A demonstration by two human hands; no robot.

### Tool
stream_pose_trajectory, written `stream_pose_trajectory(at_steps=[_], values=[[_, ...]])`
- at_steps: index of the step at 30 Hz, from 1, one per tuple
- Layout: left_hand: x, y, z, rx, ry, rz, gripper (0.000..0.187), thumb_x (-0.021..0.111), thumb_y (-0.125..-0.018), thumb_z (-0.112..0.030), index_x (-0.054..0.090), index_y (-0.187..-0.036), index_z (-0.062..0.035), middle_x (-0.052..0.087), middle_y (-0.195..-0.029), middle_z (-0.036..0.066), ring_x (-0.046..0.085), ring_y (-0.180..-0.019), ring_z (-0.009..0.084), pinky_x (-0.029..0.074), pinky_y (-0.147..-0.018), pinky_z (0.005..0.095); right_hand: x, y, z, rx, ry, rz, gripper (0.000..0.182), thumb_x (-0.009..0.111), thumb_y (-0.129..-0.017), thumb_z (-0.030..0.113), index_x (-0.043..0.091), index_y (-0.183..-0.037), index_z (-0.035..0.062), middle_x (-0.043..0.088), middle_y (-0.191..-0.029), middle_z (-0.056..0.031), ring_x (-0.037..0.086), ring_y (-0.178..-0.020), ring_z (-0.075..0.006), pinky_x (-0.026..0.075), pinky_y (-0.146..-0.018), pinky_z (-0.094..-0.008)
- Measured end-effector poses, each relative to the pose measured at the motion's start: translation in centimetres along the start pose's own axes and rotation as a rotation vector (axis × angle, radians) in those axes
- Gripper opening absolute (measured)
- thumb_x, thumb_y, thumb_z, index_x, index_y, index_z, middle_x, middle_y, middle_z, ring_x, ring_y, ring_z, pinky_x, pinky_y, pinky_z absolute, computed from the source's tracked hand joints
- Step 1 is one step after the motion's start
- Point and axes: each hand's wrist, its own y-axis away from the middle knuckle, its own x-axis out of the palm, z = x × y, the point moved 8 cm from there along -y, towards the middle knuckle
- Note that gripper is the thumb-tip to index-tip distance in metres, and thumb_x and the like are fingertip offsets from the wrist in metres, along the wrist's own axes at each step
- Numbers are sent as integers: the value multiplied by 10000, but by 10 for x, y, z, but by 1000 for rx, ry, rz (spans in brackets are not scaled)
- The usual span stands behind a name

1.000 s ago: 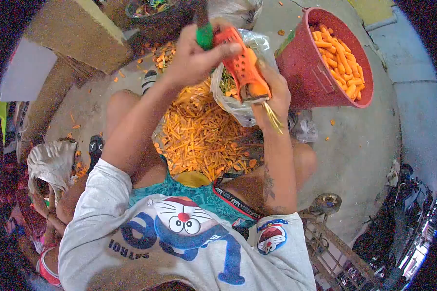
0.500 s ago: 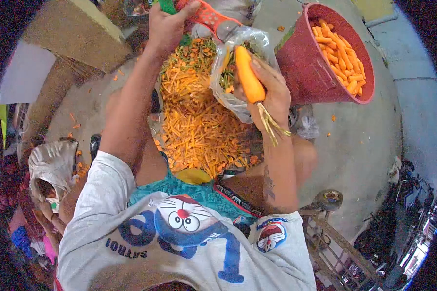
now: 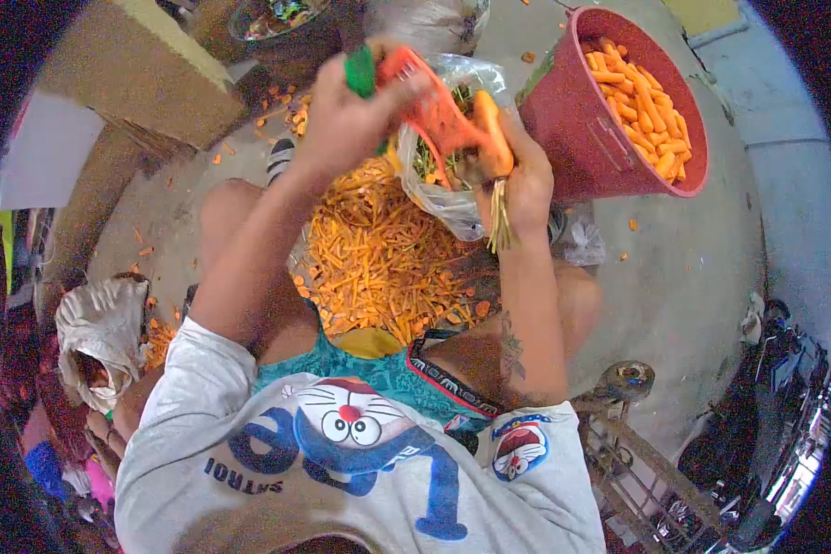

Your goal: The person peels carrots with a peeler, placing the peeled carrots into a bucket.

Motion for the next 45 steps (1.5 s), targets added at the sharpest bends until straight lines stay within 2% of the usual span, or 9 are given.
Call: stream_pose_trajectory(at_steps=[7, 12, 19, 25, 29, 32, 35, 42, 45], values=[[-59, -39, 8, -9, 64, -196, 76, 637, -966, -71, 606, -915, -24, 644, -779, 27, 617, -663, 116, 515, -626, 315, 21, 15, -6, 49, 12, 380, 420, 495, -1027, 260, 575, -1301, -49, 614, -917, -71, 552, -706, -135, 425, -586, -256], [-1, 1, -15, 314, 65, -99, 151, 771, -902, -192, 688, -936, -70, 667, -749, -28, 570, -588, 57, 454, -535, 235, 21, 18, 6, -57, 58, -59, 417, 521, -1017, 280, 599, -1254, -53, 657, -964, -102, 606, -754, -160, 456, -611, -272], [-45, -26, 21, -14, 21, -262, 214, 801, -857, -203, 714, -954, -33, 703, -785, 9, 628, -677, 121, 530, -662, 303, 9, 4, -3, 37, 10, 294, 424, 517, -1013, 306, 601, -1230, -48, 649, -871, -81, 567, -631, -152, 408, -499, -249], [-35, -27, 30, 169, -257, -95, 112, 766, -902, -141, 694, -930, -59, 669, -754, -27, 595, -648, 68, 502, -604, 250, -2, 12, 1, -116, 78, -55, 403, 474, -1020, 284, 597, -1236, -34, 661, -950, -85, 547, -639, -144, 430, -537, -252], [-40, -25, 7, 208, -28, -293, 121, 765, -905, -139, 694, -927, -44, 660, -748, -34, 584, -637, 69, 482, -591, 241, 11, -1, -6, 89, -200, 696, 478, 457, -1024, 266, 537, -1343, -81, 676, -1157, -156, 672, -902, -208, 546, -726, -276], [13, 11, -29, 366, 41, -20, 142, 768, -905, -163, 694, -955, -52, 672, -769, -37, 588, -652, 62, 482, -600, 236, 14, 16, 14, -180, 111, -65, 483, 484, -1024, 266, 520, -1359, -80, 648, -982, -96, 625, -796, -155, 501, -662, -265], [-26, -17, -1, 178, -52, -189, 142, 759, -912, -163, 687, -979, -60, 671, -764, -41, 587, -651, 59, 480, -599, 231, 4, 9, 2, -30, 44, 454, 488, 494, -1023, 254, 511, -1366, -93, 659, -1025, -110, 645, -853, -171, 527, -742, -297], [-2, 3, -2, 184, -42, -126, 147, 752, -920, -169, 678, -966, -50, 684, -822, -17, 618, -719, 69, 516, -655, 254, 14, 11, 12, -124, 125, 13, 434, 496, -1024, 258, 547, -1303, -70, 640, -958, -99, 606, -755, -147, 474, -611, -245], [-15, -13, 5, 228, -241, -80, 132, 727, -927, -138, 675, -983, -31, 696, -855, 6, 635, -761, 86, 532, -706, 270, -1, 8, 3, -60, 142, 252, 439, 487, -1031, 251, 538, -1311, -83, 631, -950, -111, 603, -795, -142, 474, -633, -252]])
